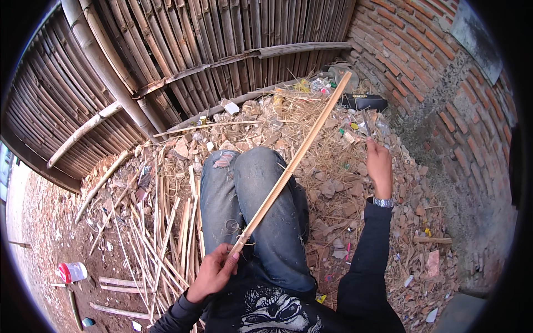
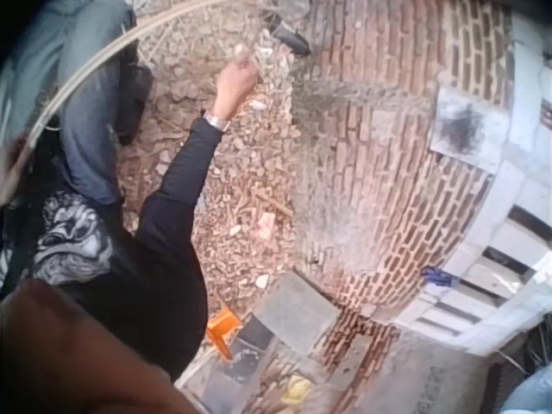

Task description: The person shaves a long bamboo strip using a small knife, removing thin fibers and smoothing the surface by hand.

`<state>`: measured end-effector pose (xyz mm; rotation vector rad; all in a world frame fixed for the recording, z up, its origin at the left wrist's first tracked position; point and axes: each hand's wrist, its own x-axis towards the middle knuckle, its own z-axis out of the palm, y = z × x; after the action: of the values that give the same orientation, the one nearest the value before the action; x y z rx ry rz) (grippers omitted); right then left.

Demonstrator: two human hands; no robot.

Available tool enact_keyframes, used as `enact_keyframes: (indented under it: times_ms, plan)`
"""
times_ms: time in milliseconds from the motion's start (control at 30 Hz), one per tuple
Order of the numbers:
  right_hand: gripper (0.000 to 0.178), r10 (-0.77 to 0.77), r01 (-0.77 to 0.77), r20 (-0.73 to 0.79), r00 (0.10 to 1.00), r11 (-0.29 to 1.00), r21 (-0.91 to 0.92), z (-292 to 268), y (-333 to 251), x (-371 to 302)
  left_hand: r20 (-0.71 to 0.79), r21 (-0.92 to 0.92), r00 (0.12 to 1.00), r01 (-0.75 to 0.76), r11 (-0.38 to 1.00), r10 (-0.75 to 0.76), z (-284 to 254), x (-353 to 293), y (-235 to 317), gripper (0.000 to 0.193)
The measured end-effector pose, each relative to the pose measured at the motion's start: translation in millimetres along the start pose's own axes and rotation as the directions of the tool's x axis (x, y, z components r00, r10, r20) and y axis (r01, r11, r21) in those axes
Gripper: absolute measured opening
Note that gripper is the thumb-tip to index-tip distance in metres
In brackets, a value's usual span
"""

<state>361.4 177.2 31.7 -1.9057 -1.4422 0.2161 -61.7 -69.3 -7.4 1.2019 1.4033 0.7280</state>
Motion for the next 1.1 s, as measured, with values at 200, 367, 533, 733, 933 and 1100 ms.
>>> enact_keyframes:
  times_ms: [200, 367, 533, 733, 933, 1100]
  plan:
    - [0.053, -0.404, 0.324, 0.253, 0.879, 0.896, 0.305, 20.7, -89.5, -110.3, -0.021, -0.024, 0.999, -0.028, 0.999, 0.028, 10.2, 22.0, 16.6, 0.028]
    - [0.049, -0.568, 0.531, 0.406, 0.716, 0.82, 0.211, 50.7, -91.0, -158.3, -0.114, 0.118, 0.985, -0.113, 0.987, 0.127, 24.0, 23.6, 20.0, 0.029]
    - [0.055, -0.38, 0.336, 0.261, 0.888, 0.921, 0.198, 82.1, -54.8, -82.2, -0.173, 0.149, 0.982, -0.047, 0.988, 0.072, 12.5, -12.5, -3.6, 0.031]
    - [0.061, -0.25, 0.252, 0.085, 0.964, 0.968, -0.014, 80.7, 4.8, 16.0, -0.227, 0.398, 0.957, -0.081, 0.914, 0.184, -25.5, -64.4, -32.9, 0.028]
    - [0.065, -0.174, 0.167, 0.022, 0.984, 0.967, 0.193, 53.9, -11.0, -5.1, -0.319, 0.36, 0.935, -0.031, 0.932, 0.155, -23.3, -56.5, -33.1, 0.027]
    - [0.055, -0.199, 0.111, 0.181, 0.963, 0.907, 0.406, 33.9, -40.2, -56.0, -0.24, 0.333, 0.957, -0.078, 0.94, 0.165, -31.8, -39.9, -33.3, 0.028]
